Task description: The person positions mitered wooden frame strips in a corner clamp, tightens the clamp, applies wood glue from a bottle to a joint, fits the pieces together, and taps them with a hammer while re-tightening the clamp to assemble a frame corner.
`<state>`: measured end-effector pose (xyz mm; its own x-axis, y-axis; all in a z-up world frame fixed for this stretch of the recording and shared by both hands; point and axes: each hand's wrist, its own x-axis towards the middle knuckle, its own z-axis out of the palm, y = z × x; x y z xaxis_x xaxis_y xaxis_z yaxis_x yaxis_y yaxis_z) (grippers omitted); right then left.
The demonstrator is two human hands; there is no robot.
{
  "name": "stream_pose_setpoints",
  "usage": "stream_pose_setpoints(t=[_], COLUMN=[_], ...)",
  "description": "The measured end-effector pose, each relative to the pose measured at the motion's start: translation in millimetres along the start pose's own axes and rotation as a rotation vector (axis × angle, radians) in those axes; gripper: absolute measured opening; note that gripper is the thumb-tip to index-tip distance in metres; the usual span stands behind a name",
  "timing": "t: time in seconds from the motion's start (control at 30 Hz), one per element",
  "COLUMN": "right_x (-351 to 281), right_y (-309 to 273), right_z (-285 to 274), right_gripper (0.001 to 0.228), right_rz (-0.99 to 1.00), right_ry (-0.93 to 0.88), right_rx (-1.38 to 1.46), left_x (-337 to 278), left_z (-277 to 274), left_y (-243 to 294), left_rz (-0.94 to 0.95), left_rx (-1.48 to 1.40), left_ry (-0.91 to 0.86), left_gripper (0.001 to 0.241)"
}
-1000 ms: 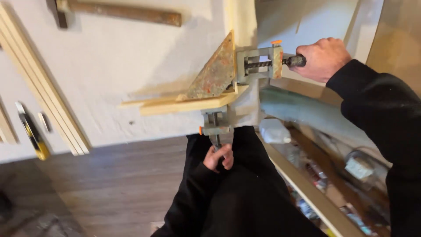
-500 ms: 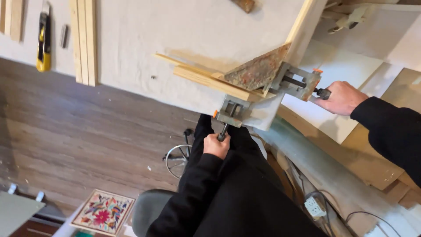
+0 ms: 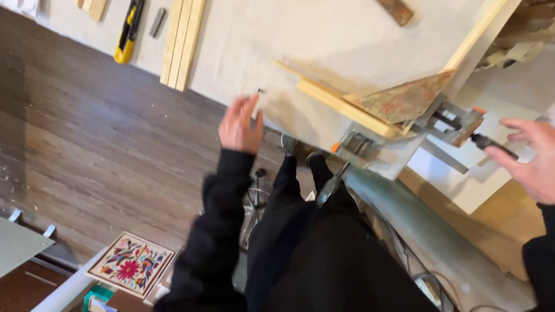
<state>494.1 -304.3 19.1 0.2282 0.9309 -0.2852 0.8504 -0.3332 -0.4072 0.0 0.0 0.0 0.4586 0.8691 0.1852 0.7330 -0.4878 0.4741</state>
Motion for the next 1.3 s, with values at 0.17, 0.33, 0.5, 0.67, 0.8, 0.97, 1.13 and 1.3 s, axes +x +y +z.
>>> stream_pose_setpoints(t=[0.17, 0.33, 0.5, 0.67, 0.8, 0.97, 1.13, 1.3], right_x=[11.2, 38.6, 75.0, 74.0, 62.4, 56.5, 46.7, 38.1], right_y=[-174.9, -282.1, -361.6, -377.3, -392.1, -403.5, -404.8, -407.0], right_z=[-34.9, -7.3, 6.9, 5.7, 0.8, -0.5, 1.1, 0.2], right_gripper=[0.032, 0.025, 0.033, 0.033, 0.028, 0.027, 0.029, 0.028], right_rz=[0.158, -0.198, -0.227, -0.395, -0.379, -0.319, -0.325, -0.334], right_ry=[0.007, 0.062, 0.105, 0.126, 0.169, 0.149, 0.159, 0.206], right_rx=[0.246, 0.278, 0.537, 0.523, 0.551, 0.639, 0.667, 0.579], left_x=[37.2, 46.4, 3.0, -1.4, -10.6, -15.2, -14.2, -16.9], left_z=[30.3, 14.8, -28.9, -85.2, -99.5, -109.8, -121.3, -127.4], left_y=[-69.5, -60.5, -5.4, 27.5, 33.4, 35.6, 40.8, 44.0], left_rz=[0.261, 0.431, -0.550, -0.535, -0.587, -0.536, -0.528, -0.528], left_rx=[0.085, 0.101, -1.334, -1.527, -1.525, -1.524, -1.542, -1.497], left_ry=[-0.210, -0.246, -0.687, -0.827, -0.856, -0.842, -0.856, -0.835], left_gripper=[0.025, 0.017, 0.022, 0.023, 0.021, 0.019, 0.018, 0.016])
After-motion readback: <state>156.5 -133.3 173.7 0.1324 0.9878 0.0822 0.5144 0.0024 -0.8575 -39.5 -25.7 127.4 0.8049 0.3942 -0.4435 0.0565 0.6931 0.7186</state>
